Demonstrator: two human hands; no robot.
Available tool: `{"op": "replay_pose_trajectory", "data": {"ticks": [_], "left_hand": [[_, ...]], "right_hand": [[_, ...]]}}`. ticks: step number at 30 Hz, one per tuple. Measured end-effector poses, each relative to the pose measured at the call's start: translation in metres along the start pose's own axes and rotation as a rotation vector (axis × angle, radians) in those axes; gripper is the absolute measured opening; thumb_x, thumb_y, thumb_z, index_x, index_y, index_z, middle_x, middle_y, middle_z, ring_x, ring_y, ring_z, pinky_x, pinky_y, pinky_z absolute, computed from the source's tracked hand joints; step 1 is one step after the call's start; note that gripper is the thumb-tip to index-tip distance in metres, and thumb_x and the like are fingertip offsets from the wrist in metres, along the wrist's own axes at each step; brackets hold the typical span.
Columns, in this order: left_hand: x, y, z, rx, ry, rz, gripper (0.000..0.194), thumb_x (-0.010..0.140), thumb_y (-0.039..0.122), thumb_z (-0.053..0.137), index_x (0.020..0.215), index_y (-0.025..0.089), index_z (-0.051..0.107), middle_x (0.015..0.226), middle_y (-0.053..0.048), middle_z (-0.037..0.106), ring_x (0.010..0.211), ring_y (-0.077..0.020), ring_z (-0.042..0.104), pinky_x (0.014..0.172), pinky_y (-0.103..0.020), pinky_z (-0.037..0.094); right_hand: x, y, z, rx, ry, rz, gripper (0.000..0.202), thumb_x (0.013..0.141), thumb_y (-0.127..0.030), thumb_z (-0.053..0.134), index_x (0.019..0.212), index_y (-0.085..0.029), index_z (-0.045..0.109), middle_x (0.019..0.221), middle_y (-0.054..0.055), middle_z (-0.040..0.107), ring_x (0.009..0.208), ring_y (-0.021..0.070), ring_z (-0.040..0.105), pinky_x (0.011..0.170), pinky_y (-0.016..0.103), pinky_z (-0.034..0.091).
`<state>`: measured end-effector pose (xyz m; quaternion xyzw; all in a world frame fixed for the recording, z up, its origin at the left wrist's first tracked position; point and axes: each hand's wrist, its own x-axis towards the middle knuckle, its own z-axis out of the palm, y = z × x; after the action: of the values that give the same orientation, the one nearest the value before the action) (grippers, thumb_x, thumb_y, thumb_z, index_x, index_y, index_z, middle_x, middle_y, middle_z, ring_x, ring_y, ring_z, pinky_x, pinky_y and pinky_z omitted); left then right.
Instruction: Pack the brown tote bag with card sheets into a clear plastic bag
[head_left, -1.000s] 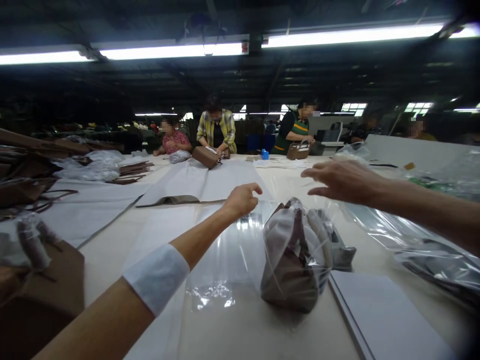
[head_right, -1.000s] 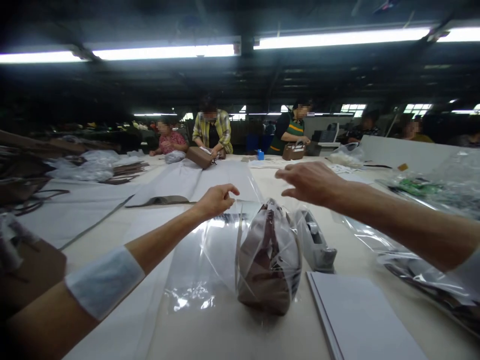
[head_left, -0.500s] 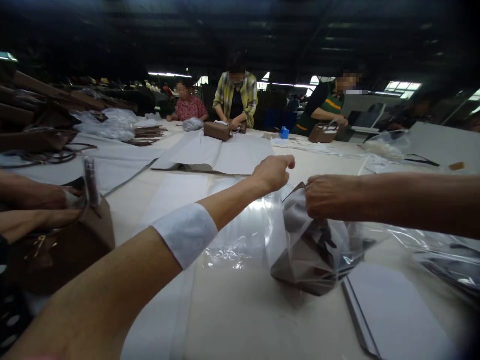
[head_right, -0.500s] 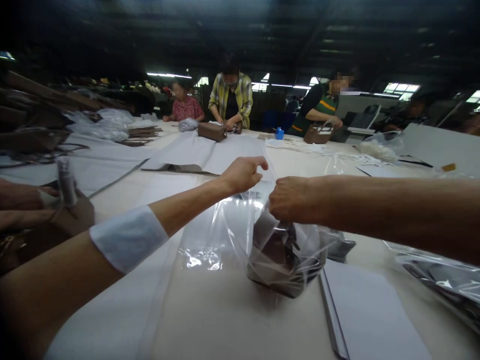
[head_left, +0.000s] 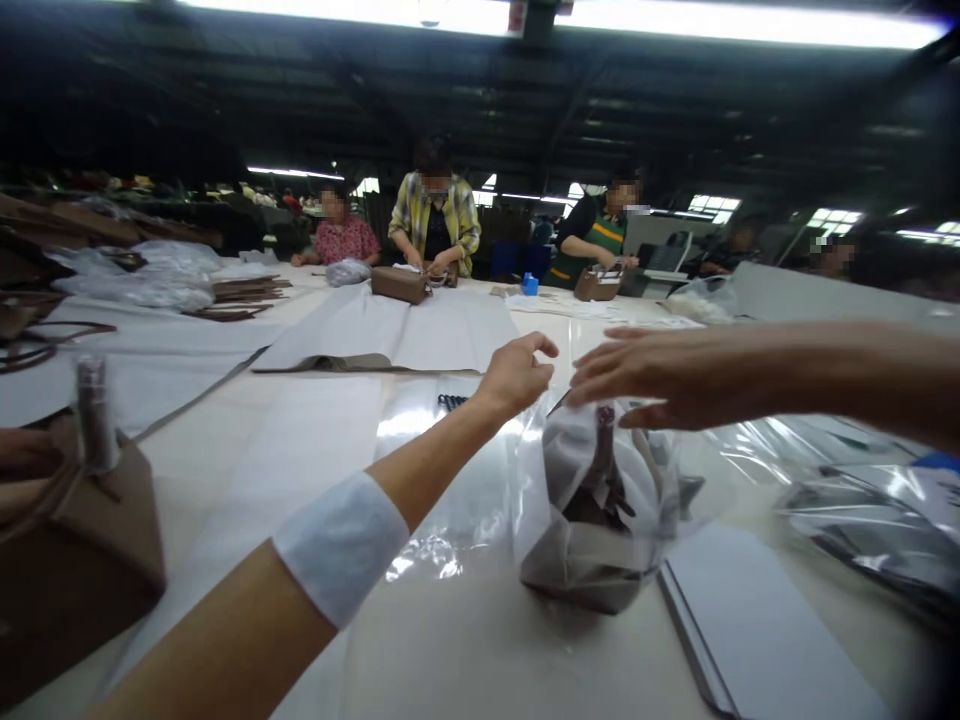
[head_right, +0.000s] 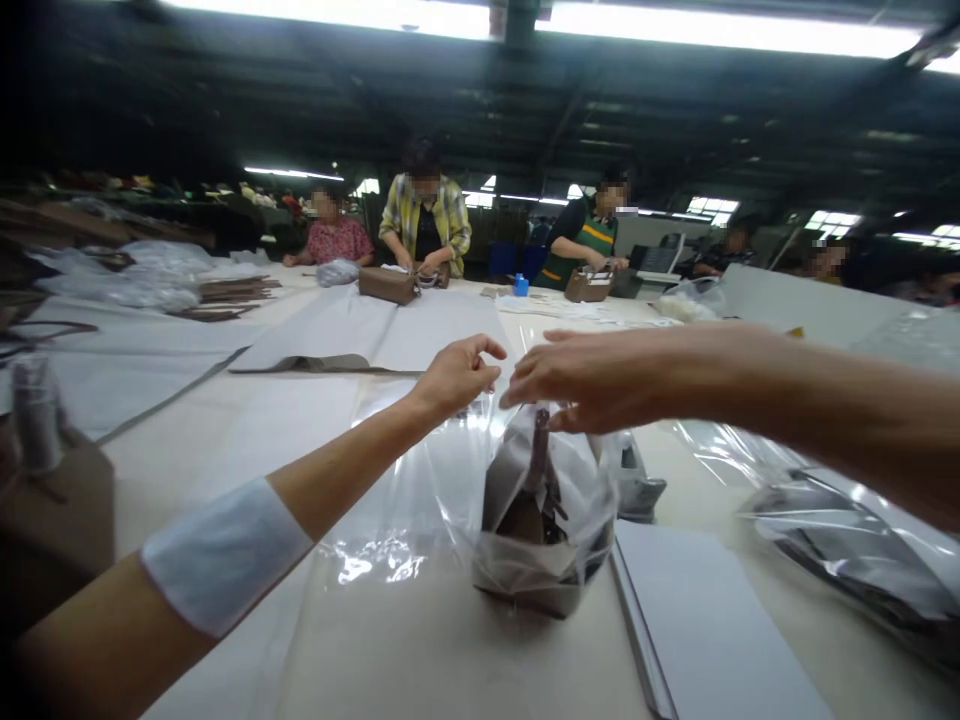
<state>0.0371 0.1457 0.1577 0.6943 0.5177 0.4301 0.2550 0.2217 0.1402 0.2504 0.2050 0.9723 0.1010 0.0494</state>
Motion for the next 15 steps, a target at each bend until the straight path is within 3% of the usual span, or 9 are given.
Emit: {"op": "replay_pose_trajectory", "data": {"ticks": [2, 4, 5, 7, 9, 10, 13, 14, 15], "left_hand": [[0.004, -0.008, -0.006, -0.008, -0.017, -0.003, 0.025, 0.072, 0.017, 0.05, 0.096, 0.019, 0.057, 0.054, 0.005, 0.053, 0.052, -0.01, 0.051, 0.053, -0.021, 0.038], [0.007, -0.014, -0.012, -0.007, -0.032, 0.002, 0.027, 0.072, 0.019, 0.052, 0.098, 0.018, 0.056, 0.055, 0.005, 0.053, 0.051, -0.0094, 0.05, 0.051, -0.02, 0.037], [0.008, -0.015, -0.014, -0.004, -0.041, 0.004, 0.028, 0.071, 0.019, 0.054, 0.099, 0.018, 0.056, 0.055, 0.005, 0.054, 0.05, -0.0092, 0.049, 0.051, -0.02, 0.037], [0.008, -0.012, -0.014, 0.004, -0.062, 0.01, 0.029, 0.068, 0.018, 0.056, 0.097, 0.018, 0.056, 0.056, 0.005, 0.054, 0.049, -0.0088, 0.047, 0.05, -0.02, 0.036], [0.007, -0.004, -0.01, 0.002, -0.082, 0.033, 0.027, 0.066, 0.014, 0.056, 0.092, 0.019, 0.054, 0.057, 0.006, 0.053, 0.05, -0.0085, 0.046, 0.05, -0.019, 0.035], [0.006, 0.002, -0.007, 0.003, -0.087, 0.062, 0.024, 0.066, 0.013, 0.055, 0.088, 0.02, 0.052, 0.058, 0.006, 0.052, 0.051, -0.0083, 0.046, 0.051, -0.019, 0.035], [0.001, 0.023, 0.005, 0.058, -0.095, 0.232, 0.013, 0.067, 0.01, 0.052, 0.074, 0.02, 0.045, 0.057, 0.008, 0.046, 0.053, -0.0072, 0.041, 0.052, -0.019, 0.032], [-0.001, 0.029, 0.008, 0.091, -0.111, 0.299, 0.012, 0.068, 0.009, 0.05, 0.07, 0.019, 0.043, 0.057, 0.008, 0.044, 0.052, -0.0068, 0.039, 0.052, -0.019, 0.03], [-0.001, 0.034, 0.01, 0.123, -0.132, 0.357, 0.012, 0.068, 0.008, 0.049, 0.068, 0.019, 0.042, 0.056, 0.008, 0.042, 0.051, -0.0065, 0.036, 0.052, -0.019, 0.029]], "right_hand": [[-0.035, 0.01, -0.027, 0.042, -0.06, 0.018, 0.057, 0.074, -0.052, 0.06, 0.127, -0.036, 0.045, 0.121, 0.005, 0.055, 0.107, 0.0215, 0.053, 0.087, 0.036, 0.043], [-0.066, 0.018, -0.032, 0.037, -0.047, 0.079, 0.074, 0.069, -0.056, 0.062, 0.134, -0.037, 0.034, 0.129, 0.007, 0.049, 0.113, 0.0245, 0.05, 0.086, 0.037, 0.044], [-0.077, 0.021, -0.027, 0.023, -0.034, 0.108, 0.07, 0.07, -0.054, 0.062, 0.133, -0.036, 0.036, 0.129, 0.008, 0.049, 0.112, 0.0253, 0.05, 0.083, 0.037, 0.045], [-0.083, 0.024, -0.01, 0.007, -0.037, 0.13, 0.043, 0.082, -0.043, 0.053, 0.122, -0.03, 0.051, 0.118, 0.01, 0.055, 0.098, 0.0227, 0.057, 0.074, 0.035, 0.046], [-0.071, 0.024, 0.005, 0.021, -0.017, 0.114, 0.027, 0.089, -0.031, 0.043, 0.109, -0.024, 0.059, 0.097, 0.008, 0.062, 0.076, 0.0154, 0.06, 0.064, 0.029, 0.045], [-0.059, 0.023, 0.009, 0.026, 0.016, 0.107, 0.028, 0.089, -0.028, 0.044, 0.113, -0.023, 0.057, 0.089, 0.006, 0.062, 0.068, 0.0125, 0.057, 0.06, 0.027, 0.043], [-0.02, 0.025, 0.008, 0.045, 0.168, 0.117, 0.067, 0.079, -0.021, 0.059, 0.138, -0.021, 0.027, 0.087, 0.004, 0.061, 0.063, 0.0095, 0.054, 0.058, 0.022, 0.041], [-0.009, 0.027, 0.005, 0.094, 0.168, 0.126, 0.076, 0.075, -0.019, 0.062, 0.14, -0.021, 0.022, 0.091, 0.005, 0.061, 0.061, 0.0085, 0.053, 0.055, 0.02, 0.042], [0.0, 0.03, 0.004, 0.18, 0.134, 0.141, 0.076, 0.073, -0.018, 0.064, 0.138, -0.021, 0.026, 0.093, 0.005, 0.061, 0.058, 0.0074, 0.053, 0.052, 0.019, 0.041]]}}
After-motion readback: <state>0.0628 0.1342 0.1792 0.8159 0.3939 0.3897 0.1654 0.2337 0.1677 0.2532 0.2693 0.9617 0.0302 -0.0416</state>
